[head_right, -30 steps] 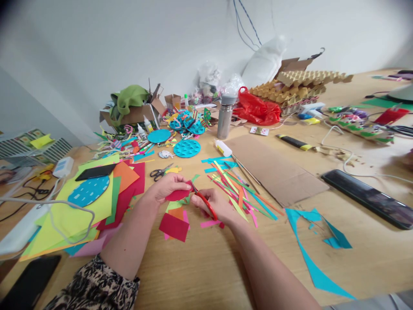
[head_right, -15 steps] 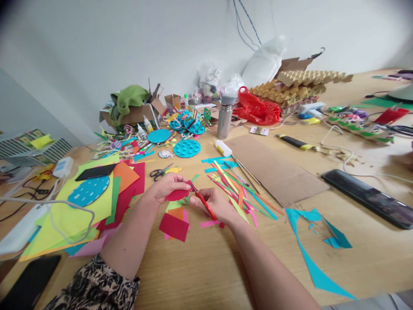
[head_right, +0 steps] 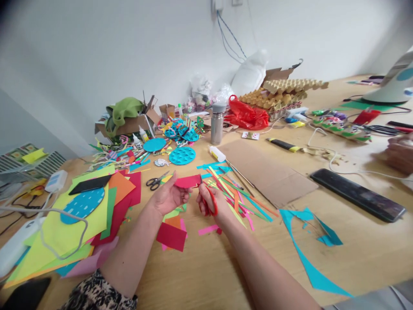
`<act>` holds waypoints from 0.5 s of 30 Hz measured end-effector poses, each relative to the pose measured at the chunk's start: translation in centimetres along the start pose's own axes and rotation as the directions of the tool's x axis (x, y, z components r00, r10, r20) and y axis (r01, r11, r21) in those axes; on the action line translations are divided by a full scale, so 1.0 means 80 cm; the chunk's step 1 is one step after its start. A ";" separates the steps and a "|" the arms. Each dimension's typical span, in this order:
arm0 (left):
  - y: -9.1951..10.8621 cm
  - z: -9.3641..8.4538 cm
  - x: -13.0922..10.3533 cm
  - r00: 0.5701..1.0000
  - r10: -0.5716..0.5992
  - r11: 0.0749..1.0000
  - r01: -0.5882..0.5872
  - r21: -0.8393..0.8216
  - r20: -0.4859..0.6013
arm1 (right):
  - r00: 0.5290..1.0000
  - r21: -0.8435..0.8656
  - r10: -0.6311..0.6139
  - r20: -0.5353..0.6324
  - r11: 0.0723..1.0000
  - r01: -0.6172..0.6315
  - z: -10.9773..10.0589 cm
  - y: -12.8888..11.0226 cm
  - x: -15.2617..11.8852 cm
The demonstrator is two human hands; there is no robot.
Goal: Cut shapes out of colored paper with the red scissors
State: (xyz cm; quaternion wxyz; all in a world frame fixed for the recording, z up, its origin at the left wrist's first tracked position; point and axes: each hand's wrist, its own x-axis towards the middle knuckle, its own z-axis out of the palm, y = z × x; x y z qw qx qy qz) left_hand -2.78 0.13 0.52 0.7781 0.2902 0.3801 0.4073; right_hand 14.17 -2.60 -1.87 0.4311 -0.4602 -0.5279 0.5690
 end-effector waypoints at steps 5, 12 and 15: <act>-0.023 0.019 0.006 0.987 0.158 0.987 -0.158 0.007 -0.005 | 0.996 0.034 0.013 -0.083 0.999 -0.010 0.006 0.004 0.002; -0.040 0.031 0.012 0.935 0.297 0.955 -0.294 0.043 -0.197 | 0.997 0.042 -0.009 -0.083 0.999 0.013 0.017 0.014 0.004; -0.039 0.034 0.010 0.913 0.311 0.949 -0.315 0.029 -0.265 | 0.999 0.046 -0.003 -0.042 0.999 0.005 0.021 0.014 0.002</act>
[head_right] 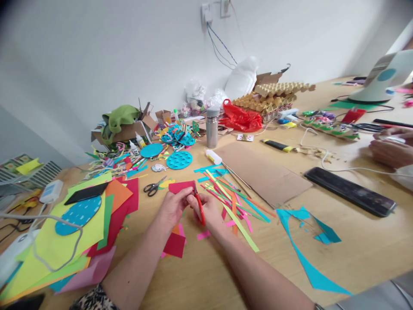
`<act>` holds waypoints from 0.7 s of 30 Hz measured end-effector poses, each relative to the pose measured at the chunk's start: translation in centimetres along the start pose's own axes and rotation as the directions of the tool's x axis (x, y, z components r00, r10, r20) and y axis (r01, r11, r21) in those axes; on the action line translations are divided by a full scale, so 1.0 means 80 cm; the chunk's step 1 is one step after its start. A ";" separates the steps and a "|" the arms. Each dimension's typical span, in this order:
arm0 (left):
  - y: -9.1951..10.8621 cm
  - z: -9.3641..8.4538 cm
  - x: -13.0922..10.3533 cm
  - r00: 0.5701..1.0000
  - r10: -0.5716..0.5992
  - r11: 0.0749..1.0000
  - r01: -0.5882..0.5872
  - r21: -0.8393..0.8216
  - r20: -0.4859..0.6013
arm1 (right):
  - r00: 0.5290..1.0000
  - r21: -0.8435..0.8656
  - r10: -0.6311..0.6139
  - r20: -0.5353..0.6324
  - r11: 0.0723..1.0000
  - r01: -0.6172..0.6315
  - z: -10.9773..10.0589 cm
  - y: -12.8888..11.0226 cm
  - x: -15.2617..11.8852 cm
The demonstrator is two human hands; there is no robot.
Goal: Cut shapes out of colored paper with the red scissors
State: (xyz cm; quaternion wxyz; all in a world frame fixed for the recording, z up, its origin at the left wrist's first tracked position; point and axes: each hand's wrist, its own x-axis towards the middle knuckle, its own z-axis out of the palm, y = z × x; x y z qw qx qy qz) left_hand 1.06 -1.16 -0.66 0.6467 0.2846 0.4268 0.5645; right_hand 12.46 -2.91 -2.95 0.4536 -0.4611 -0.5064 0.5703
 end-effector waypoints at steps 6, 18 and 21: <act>0.001 0.005 -0.004 0.996 0.024 1.000 -0.024 0.002 -0.082 | 1.000 -0.025 0.002 -0.013 1.000 -0.002 0.002 -0.003 -0.002; 0.004 0.006 -0.004 0.988 0.094 0.992 -0.083 0.095 -0.123 | 0.998 -0.070 -0.027 0.052 0.997 0.031 -0.001 -0.002 -0.001; 0.005 0.005 -0.004 0.991 0.085 0.992 -0.074 0.106 -0.107 | 0.996 -0.084 -0.046 0.079 0.995 0.053 -0.004 0.002 0.001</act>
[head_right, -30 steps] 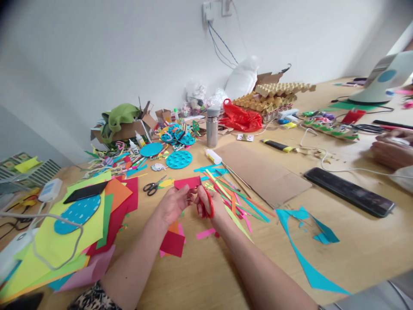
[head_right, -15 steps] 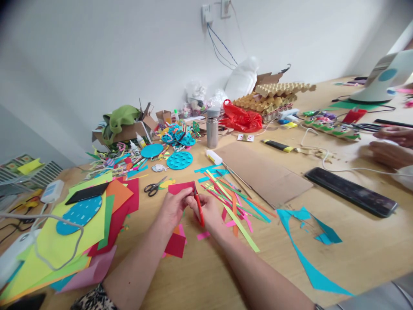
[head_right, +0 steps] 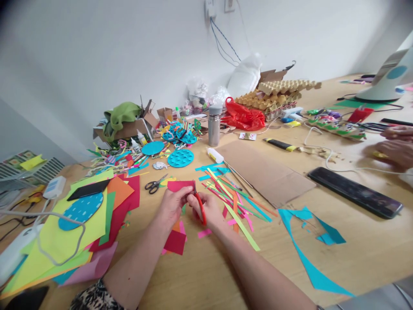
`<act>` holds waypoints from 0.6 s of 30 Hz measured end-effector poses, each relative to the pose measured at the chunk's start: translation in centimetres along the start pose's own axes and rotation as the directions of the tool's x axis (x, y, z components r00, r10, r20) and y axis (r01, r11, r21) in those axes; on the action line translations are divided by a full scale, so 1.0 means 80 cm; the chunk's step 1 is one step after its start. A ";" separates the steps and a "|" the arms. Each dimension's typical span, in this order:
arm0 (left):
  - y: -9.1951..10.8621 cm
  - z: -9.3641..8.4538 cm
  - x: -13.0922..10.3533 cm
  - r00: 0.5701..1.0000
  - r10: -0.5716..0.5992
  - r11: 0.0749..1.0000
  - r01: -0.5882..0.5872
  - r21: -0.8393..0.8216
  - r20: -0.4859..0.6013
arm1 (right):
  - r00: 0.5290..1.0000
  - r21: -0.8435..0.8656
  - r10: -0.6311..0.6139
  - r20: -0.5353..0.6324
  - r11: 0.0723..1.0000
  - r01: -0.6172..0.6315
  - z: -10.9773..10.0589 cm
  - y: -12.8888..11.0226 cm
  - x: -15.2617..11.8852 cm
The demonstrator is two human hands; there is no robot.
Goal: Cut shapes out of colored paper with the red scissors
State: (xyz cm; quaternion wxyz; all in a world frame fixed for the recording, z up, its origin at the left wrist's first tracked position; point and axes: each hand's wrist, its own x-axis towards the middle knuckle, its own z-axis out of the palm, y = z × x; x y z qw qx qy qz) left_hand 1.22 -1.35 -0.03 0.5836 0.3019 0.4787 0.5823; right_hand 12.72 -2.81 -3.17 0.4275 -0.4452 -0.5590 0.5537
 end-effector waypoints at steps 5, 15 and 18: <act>-0.002 -0.002 0.001 1.000 -0.013 1.000 0.013 0.001 0.020 | 1.000 -0.029 -0.025 0.007 0.999 0.025 -0.003 0.002 -0.001; -0.003 -0.003 0.005 0.999 -0.020 1.000 0.020 0.003 0.028 | 0.999 -0.036 -0.036 -0.001 0.999 0.036 -0.003 -0.010 -0.005; -0.003 -0.003 0.005 0.999 -0.022 1.000 0.022 0.009 0.036 | 1.000 -0.027 -0.017 -0.008 0.999 0.017 -0.002 -0.011 -0.006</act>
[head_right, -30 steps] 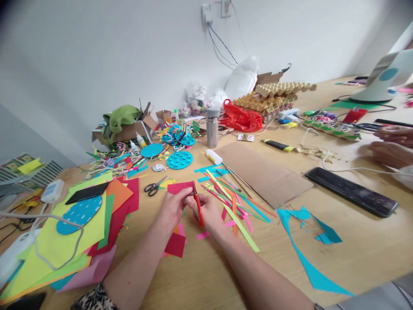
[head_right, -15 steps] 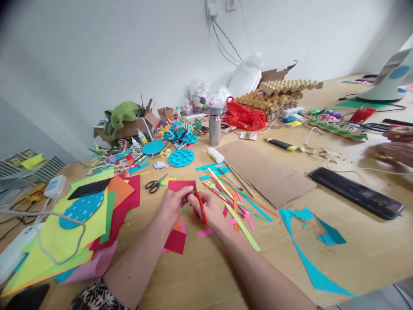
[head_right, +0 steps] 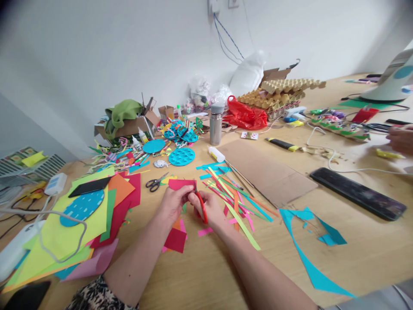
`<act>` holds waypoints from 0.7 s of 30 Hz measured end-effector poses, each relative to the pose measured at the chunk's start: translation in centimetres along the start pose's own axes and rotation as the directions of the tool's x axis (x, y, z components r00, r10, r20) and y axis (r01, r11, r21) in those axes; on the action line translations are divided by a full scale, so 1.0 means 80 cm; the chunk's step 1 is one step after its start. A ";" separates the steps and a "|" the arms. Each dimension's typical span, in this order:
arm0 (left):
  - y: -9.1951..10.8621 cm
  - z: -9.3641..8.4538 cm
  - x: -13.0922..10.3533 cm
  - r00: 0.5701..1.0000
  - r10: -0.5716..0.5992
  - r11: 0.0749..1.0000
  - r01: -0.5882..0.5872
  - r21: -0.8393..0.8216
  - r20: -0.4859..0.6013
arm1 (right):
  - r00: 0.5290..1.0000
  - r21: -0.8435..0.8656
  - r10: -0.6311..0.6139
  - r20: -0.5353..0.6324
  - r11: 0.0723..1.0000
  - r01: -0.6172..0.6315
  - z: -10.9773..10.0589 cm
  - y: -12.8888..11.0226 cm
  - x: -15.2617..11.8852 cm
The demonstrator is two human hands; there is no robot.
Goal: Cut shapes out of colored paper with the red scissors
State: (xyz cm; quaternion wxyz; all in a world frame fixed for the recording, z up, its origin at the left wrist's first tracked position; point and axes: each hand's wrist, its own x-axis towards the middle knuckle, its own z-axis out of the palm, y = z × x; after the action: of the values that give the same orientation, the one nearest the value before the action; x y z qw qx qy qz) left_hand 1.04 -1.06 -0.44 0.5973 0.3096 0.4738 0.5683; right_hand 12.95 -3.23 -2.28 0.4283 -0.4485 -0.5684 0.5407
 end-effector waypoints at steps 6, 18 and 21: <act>0.001 -0.001 0.000 1.000 -0.016 1.000 0.016 0.012 0.006 | 1.000 0.005 0.026 -0.004 1.000 -0.026 0.000 -0.004 -0.001; 0.002 0.000 -0.002 1.000 -0.016 1.000 0.016 0.009 -0.018 | 0.997 0.014 0.067 -0.034 0.998 -0.066 0.001 -0.004 0.000; 0.002 0.000 -0.002 1.000 -0.015 1.000 0.015 0.007 -0.020 | 0.997 0.017 0.064 -0.031 0.998 -0.064 0.000 -0.003 0.000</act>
State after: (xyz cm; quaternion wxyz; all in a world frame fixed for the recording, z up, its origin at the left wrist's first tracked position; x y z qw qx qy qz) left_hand 0.96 -1.18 -0.28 0.5957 0.3026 0.4839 0.5651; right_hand 12.91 -3.23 -2.07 0.4233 -0.4714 -0.5425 0.5517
